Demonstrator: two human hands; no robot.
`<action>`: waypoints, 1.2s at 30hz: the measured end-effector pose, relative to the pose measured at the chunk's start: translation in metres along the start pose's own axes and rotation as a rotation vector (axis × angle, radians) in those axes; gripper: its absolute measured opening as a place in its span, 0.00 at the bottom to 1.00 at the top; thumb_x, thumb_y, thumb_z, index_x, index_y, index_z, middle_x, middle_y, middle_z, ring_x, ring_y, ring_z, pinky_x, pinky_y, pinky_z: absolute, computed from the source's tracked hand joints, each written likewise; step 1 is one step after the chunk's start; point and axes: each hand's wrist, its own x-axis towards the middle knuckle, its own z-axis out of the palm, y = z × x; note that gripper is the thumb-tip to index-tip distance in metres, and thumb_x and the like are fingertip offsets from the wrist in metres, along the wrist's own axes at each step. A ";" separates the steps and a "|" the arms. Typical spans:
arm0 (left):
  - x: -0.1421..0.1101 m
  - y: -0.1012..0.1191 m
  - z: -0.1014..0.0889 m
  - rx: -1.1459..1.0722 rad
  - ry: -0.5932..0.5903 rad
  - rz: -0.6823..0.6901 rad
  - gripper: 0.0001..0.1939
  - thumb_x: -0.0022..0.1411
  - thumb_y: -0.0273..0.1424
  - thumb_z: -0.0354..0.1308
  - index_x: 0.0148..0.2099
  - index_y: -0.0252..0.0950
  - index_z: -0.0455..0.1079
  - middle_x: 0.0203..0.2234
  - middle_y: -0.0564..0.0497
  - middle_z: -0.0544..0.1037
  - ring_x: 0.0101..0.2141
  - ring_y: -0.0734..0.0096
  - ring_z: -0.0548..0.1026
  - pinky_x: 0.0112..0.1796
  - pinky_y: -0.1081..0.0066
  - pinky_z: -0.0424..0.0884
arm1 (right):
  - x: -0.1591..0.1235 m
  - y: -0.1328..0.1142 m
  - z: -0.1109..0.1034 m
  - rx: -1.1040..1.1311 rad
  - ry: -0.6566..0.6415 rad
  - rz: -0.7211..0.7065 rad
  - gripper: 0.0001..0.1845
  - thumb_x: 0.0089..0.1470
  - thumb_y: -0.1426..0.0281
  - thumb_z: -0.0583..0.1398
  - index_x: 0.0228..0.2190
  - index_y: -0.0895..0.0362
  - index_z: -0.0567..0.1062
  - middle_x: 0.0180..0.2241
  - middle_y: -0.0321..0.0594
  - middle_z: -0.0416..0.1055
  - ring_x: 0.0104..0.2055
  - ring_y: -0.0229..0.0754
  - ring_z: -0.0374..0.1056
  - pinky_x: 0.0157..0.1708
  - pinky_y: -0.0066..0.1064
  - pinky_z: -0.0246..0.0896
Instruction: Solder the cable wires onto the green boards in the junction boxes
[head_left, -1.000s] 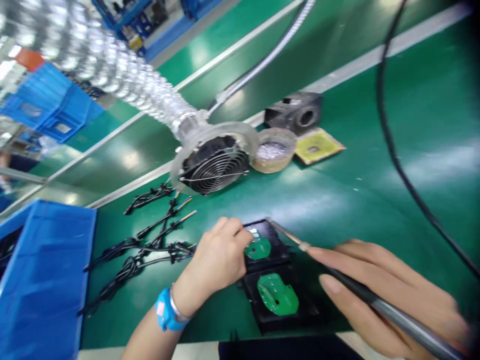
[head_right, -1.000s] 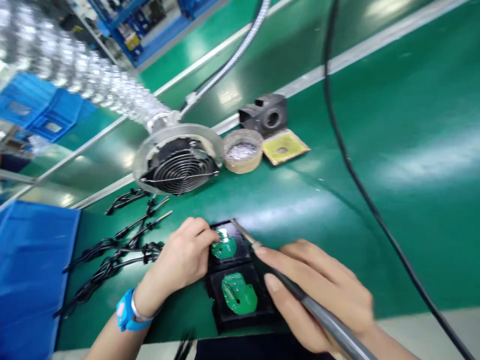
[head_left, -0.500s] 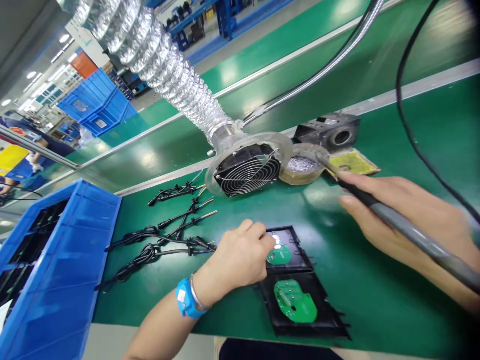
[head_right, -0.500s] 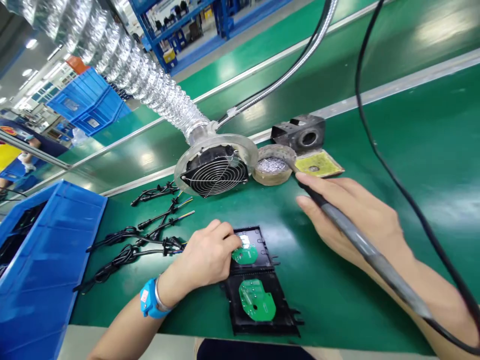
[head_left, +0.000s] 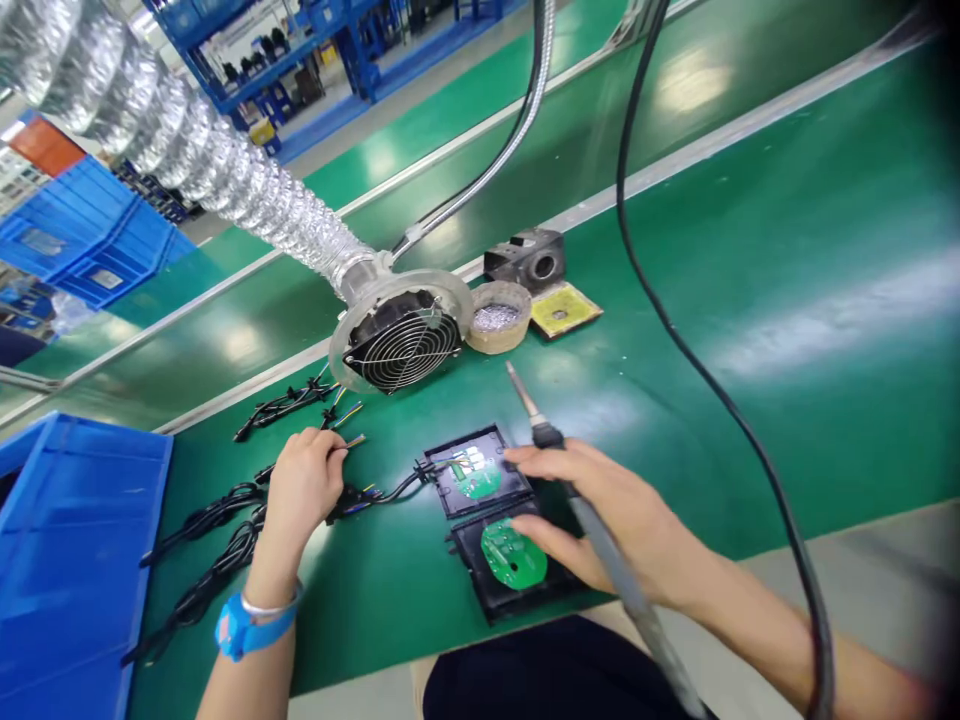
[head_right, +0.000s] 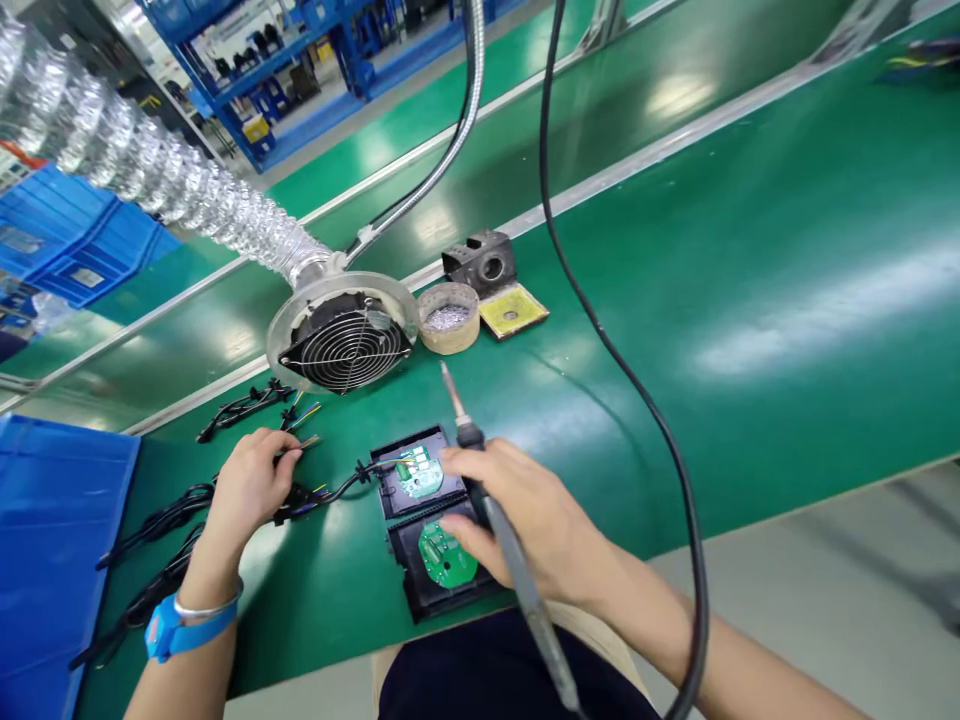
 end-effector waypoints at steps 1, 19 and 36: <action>-0.005 0.001 -0.008 -0.004 0.044 -0.006 0.09 0.63 0.29 0.50 0.36 0.37 0.72 0.31 0.48 0.77 0.34 0.61 0.74 0.36 0.65 0.70 | -0.001 -0.001 0.004 0.005 -0.038 -0.022 0.19 0.55 0.72 0.61 0.48 0.55 0.66 0.44 0.46 0.75 0.36 0.44 0.69 0.35 0.36 0.70; -0.053 0.122 -0.011 -0.611 0.031 0.180 0.05 0.63 0.26 0.55 0.33 0.37 0.68 0.26 0.52 0.72 0.28 0.72 0.70 0.29 0.73 0.65 | 0.016 -0.049 0.017 0.533 0.191 0.229 0.21 0.51 0.79 0.59 0.45 0.51 0.64 0.29 0.30 0.72 0.28 0.34 0.71 0.32 0.25 0.70; -0.052 0.124 0.000 -1.352 -0.414 -0.207 0.12 0.60 0.38 0.63 0.38 0.35 0.69 0.26 0.53 0.74 0.26 0.73 0.73 0.30 0.73 0.71 | 0.017 -0.044 0.017 0.563 0.191 0.199 0.23 0.51 0.78 0.60 0.47 0.51 0.64 0.32 0.33 0.71 0.30 0.35 0.70 0.33 0.28 0.70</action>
